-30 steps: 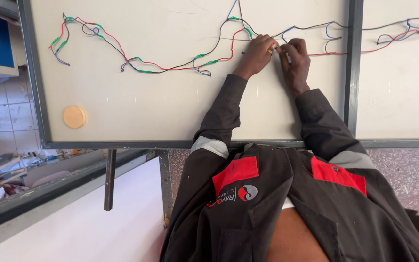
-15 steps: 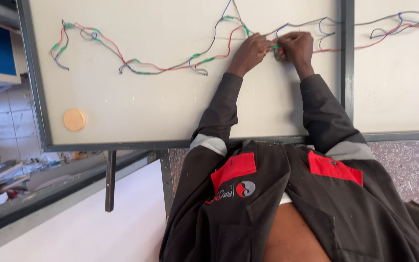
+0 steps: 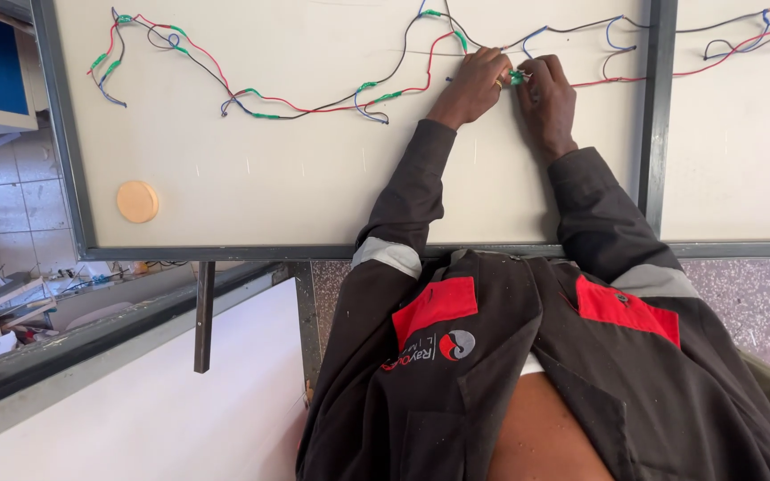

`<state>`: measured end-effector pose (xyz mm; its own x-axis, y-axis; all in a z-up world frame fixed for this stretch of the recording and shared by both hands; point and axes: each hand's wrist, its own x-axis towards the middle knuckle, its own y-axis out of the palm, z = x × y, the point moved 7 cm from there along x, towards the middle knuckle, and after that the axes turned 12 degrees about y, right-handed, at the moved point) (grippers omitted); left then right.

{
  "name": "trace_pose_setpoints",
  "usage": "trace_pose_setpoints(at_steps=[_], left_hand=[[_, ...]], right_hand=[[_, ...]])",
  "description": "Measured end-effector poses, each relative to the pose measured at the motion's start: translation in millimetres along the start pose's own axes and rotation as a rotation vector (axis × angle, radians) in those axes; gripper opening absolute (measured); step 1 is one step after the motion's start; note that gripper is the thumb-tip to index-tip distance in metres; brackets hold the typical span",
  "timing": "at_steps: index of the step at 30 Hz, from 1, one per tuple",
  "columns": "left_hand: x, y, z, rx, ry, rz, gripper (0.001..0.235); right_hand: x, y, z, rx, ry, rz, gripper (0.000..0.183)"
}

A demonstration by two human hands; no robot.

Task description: Wiring and insulating electrical connections on a sign board using a utility knife and electrical tape

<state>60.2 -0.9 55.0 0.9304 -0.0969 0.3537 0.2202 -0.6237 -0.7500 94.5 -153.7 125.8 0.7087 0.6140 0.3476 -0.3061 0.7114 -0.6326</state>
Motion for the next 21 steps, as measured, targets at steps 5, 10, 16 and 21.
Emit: trace_pose_setpoints(at_steps=[5,10,16,21], left_hand=[[1,-19,-15,-0.014,0.053,-0.04,0.027],[4,-28,-17,-0.054,0.075,-0.053,0.01],[3,-23,-12,0.055,0.112,-0.034,0.02],[3,-32,-18,0.023,0.077,-0.073,0.025]], right_hand=[[-5,0,-14,0.127,0.04,0.027,0.01],[9,18,-39,0.102,0.379,0.07,0.037],[20,25,-44,-0.103,0.484,0.114,0.031],[5,17,-24,0.036,0.167,0.004,0.022]])
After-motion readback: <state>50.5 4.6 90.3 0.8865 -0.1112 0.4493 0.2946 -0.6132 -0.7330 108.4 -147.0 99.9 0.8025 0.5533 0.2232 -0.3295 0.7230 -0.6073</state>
